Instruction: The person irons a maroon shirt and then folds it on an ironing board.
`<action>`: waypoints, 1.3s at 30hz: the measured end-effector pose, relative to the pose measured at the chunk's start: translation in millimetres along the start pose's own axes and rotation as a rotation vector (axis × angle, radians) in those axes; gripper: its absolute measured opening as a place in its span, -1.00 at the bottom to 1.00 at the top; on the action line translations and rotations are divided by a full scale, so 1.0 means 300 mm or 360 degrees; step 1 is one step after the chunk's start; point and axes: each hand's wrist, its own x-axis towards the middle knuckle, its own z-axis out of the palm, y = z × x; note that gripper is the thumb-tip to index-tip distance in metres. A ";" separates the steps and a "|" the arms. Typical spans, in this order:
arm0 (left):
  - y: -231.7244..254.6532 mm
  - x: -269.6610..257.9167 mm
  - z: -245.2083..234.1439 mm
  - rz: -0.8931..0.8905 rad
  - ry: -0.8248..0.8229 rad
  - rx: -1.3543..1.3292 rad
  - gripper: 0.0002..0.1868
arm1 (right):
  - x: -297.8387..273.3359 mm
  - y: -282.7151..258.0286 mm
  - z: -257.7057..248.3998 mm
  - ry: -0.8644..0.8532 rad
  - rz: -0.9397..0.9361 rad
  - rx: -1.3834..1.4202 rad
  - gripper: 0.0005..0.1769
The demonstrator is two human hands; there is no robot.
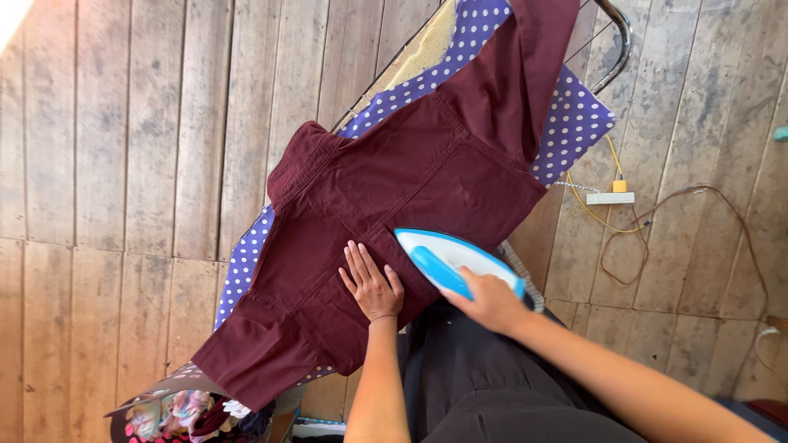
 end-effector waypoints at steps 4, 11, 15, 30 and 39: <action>-0.038 0.000 0.013 0.0120 -0.0005 0.0019 -0.28 | 0.052 -0.084 -0.048 0.0044 0.0153 -0.0007 -0.29; -0.048 0.011 -0.006 0.0128 -0.0231 0.0028 -0.25 | 0.083 0.157 -0.255 0.0595 0.0131 -0.0163 -0.36; -0.052 -0.007 -0.005 0.0142 -0.0222 0.0019 -0.25 | 0.085 0.320 -0.379 0.0527 0.0202 0.0143 -0.26; 0.091 -0.315 -0.025 -0.0307 -0.0246 -0.0023 -0.22 | 0.063 0.267 -0.067 0.0053 -0.0912 -0.0138 -0.23; 0.098 -0.392 0.027 -0.0442 -0.0483 0.0023 -0.10 | 0.088 -0.046 -0.055 -0.0309 -0.0190 0.0155 -0.36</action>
